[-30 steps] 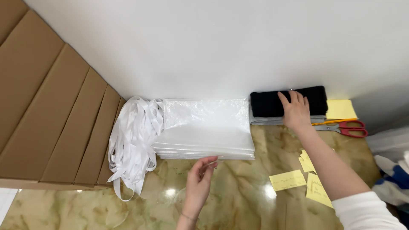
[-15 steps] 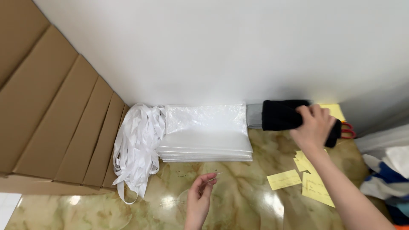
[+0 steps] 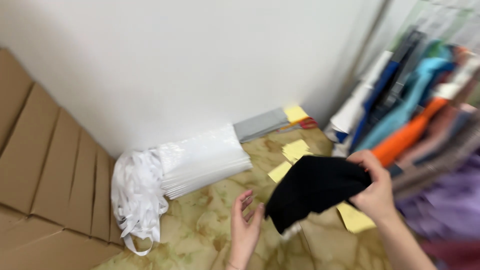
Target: The person hangs a beige top, a white top, and a black top on a clothing rack using hangers. They then take a grey t-shirt from the rack, lay it on a table, and fold it neatly.
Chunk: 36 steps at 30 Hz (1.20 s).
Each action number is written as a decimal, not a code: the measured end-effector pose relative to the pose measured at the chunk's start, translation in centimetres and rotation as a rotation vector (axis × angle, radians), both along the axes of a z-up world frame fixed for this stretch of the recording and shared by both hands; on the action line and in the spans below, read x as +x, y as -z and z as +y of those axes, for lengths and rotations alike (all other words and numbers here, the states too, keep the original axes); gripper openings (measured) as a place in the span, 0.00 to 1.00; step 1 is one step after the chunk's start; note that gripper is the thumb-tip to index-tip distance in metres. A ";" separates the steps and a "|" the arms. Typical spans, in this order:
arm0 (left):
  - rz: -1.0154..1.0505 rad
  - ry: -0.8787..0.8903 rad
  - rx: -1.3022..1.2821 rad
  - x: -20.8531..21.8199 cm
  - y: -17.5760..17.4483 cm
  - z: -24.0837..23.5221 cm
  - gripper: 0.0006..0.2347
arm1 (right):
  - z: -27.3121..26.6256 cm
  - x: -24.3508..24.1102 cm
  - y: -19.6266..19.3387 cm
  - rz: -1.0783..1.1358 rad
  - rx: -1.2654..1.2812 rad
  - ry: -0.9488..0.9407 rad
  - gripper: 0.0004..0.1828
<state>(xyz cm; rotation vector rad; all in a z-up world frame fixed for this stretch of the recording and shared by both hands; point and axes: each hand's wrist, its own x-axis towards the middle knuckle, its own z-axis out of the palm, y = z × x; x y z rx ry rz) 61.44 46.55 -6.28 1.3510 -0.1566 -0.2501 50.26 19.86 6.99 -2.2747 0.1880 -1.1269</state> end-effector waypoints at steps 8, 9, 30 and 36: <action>-0.189 0.731 -0.136 -15.5 -5.1 2.8 0.27 | 10.6 -18.3 6.7 -0.059 0.564 0.239 0.23; -0.191 0.774 -0.140 -17.1 -4.8 2.7 0.27 | 11.5 -20.4 7.0 -0.075 0.561 0.280 0.23; -0.851 1.165 -0.176 -40.1 -6.5 -4.5 0.25 | 16.3 -52.1 11.2 -0.670 1.049 0.812 0.30; -0.991 1.190 -0.181 -46.7 -3.8 -10.6 0.23 | 15.4 -58.0 9.2 -0.695 1.165 1.073 0.47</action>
